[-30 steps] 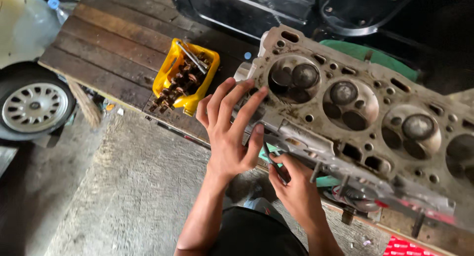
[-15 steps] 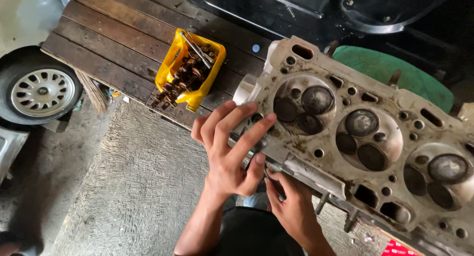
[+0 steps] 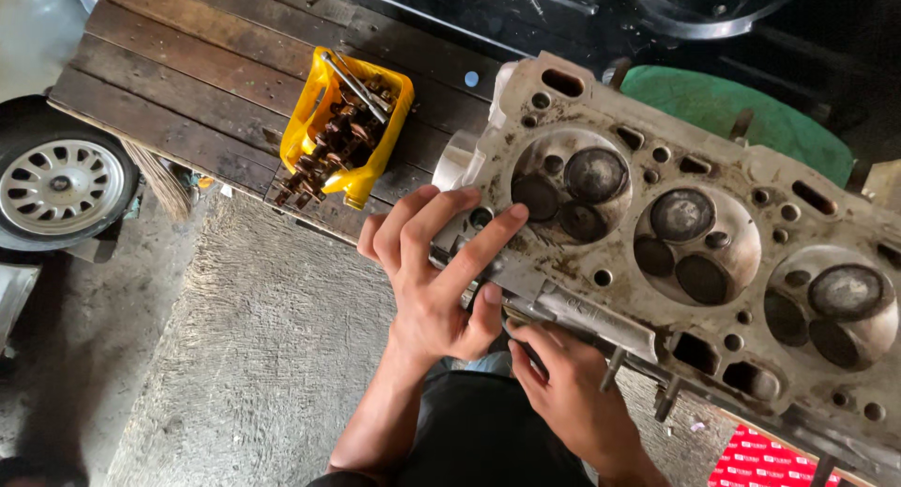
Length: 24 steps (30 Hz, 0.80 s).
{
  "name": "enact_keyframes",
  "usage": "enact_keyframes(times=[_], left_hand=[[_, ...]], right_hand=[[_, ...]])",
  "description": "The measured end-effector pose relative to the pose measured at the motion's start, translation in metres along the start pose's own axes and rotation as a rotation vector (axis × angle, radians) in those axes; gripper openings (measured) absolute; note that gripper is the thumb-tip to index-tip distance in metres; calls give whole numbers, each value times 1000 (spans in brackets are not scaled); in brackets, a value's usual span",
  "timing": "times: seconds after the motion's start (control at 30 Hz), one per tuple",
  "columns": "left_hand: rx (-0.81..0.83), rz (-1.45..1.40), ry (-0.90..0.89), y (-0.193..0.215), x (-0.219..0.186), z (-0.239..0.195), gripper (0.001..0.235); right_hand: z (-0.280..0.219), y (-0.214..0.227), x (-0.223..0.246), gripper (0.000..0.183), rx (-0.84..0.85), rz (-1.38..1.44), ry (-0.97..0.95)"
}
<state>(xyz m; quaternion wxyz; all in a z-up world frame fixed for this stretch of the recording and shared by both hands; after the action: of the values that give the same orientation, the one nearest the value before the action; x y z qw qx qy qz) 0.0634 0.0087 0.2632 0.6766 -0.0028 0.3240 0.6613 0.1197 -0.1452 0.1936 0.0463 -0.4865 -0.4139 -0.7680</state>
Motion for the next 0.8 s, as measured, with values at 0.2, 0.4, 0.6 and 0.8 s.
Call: enact_keyframes(times=[0.2,0.4,0.6,0.8], left_hand=[[-3,19,-9,3,-2,2,49],[4,38,-28,1,-3,1,51],[8,38,-14,4,-4,2,51],[7,44,-8,2,-6,1,51]], right_hand=[[3,4,10,23,-13,26,-8],[2,4,3,22,-6,22,-124],[-1,1,2,18,-61,16,-144],[-2,-2,5,17,-86,35,-77]])
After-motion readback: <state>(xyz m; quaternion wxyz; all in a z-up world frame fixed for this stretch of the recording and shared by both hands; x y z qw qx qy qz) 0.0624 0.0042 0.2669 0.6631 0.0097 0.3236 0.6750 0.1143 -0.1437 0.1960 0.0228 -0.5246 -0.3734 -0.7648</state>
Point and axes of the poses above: each hand's wrist, its own z-axis towards the middle knuckle, its own y-axis out of the back of the hand, x = y × z, the point moved 6 cm from there along z, towards the middle knuckle, and after that the axes turned 13 degrees about -x, right-handed, at the moved point
